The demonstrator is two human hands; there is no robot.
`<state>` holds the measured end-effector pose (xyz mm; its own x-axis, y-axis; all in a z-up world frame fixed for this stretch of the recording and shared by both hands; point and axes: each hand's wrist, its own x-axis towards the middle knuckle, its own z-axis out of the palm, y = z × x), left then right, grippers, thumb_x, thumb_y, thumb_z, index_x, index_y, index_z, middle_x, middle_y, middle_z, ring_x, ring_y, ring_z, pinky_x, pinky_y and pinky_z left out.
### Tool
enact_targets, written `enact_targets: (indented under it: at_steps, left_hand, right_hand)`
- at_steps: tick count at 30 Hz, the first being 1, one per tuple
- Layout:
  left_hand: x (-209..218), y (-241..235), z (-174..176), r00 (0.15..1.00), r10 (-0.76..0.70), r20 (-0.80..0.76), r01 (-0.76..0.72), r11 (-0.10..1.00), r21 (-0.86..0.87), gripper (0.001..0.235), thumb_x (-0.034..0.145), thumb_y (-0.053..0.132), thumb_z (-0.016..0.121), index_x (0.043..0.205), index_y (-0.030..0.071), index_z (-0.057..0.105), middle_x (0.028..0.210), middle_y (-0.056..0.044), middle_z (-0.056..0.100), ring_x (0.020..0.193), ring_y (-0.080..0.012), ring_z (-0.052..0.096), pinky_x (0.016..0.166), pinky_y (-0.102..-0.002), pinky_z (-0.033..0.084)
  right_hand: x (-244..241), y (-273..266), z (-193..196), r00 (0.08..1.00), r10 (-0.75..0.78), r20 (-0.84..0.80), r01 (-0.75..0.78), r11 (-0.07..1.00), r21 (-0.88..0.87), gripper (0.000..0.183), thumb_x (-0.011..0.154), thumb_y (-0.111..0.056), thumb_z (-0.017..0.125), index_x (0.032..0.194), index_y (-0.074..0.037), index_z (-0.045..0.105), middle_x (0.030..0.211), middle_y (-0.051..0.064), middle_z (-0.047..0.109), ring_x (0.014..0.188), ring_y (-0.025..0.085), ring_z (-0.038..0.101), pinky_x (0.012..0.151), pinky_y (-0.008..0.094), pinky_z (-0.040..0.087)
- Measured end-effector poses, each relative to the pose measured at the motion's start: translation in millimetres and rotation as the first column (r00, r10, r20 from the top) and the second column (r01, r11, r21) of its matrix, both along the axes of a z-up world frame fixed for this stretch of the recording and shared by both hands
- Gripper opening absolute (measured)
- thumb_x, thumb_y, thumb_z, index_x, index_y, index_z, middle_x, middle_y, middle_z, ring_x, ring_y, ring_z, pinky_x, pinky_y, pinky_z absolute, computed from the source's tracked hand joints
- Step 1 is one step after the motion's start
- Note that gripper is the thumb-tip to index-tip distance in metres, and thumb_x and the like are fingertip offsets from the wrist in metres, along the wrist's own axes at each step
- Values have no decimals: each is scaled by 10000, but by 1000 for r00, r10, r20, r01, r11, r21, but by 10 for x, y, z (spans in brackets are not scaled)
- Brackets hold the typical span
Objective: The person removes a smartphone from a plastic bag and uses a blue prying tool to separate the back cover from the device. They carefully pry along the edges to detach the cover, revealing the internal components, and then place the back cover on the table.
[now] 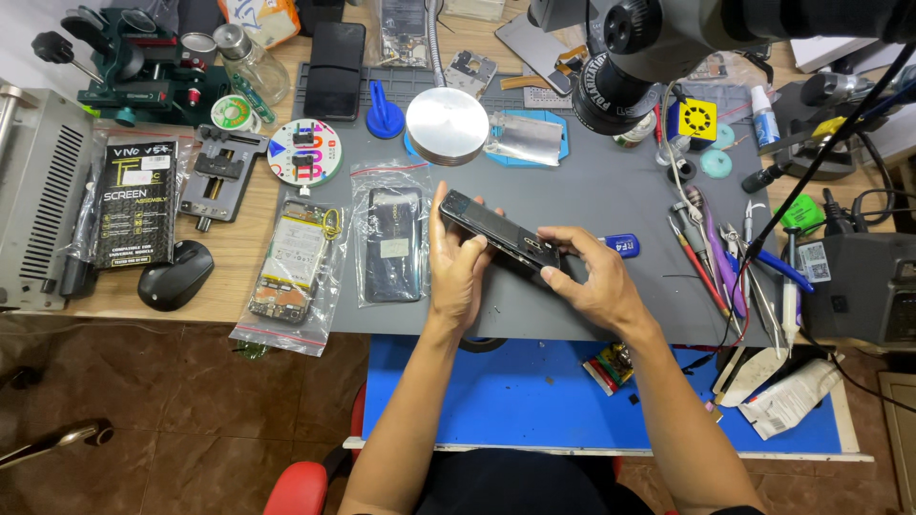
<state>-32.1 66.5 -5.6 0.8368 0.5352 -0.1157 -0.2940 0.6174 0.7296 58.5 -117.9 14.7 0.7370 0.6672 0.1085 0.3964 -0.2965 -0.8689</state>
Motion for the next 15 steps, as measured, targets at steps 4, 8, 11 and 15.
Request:
enact_targets:
  at_steps: [4, 8, 11, 15]
  left_hand:
    - [26, 2, -89, 997, 73, -34, -72, 996, 48, 829, 883, -27, 555, 1645, 208, 328, 1551, -289, 428, 1344, -471, 591, 1131, -535, 522]
    - [49, -5, -171, 989, 148, -16, -147, 988, 47, 673, 903, -5, 571, 1552, 133, 455, 1458, -291, 507, 1264, -486, 644, 1086, -540, 565]
    - [51, -33, -180, 983, 182, -9, -181, 981, 66, 609, 914, 17, 580, 1512, 97, 497, 1416, -295, 549, 1218, -490, 671, 1054, -543, 589]
    - [28, -58, -128, 976, 219, -6, -217, 971, 105, 554, 924, 58, 571, 1477, 65, 531, 1383, -301, 597, 1191, -480, 689, 1014, -567, 604]
  right_hand:
    - [15, -25, -8, 999, -7, -37, 8, 1000, 24, 568, 845, -311, 807, 1339, -54, 697, 1217, 158, 743, 1146, 257, 705, 1067, 389, 536]
    - [32, -61, 60, 996, 21, -89, -17, 999, 51, 579, 863, -249, 788, 1377, -16, 663, 1253, 187, 727, 1178, 254, 681, 1085, 380, 528]
    - [37, -88, 81, 993, 37, -113, -31, 998, 57, 583, 868, -237, 777, 1388, -4, 653, 1260, 194, 725, 1184, 253, 674, 1093, 378, 522]
    - [55, -122, 49, 989, 56, -133, -49, 997, 58, 594, 870, -247, 769, 1398, -2, 648, 1273, 196, 723, 1198, 252, 666, 1105, 382, 514]
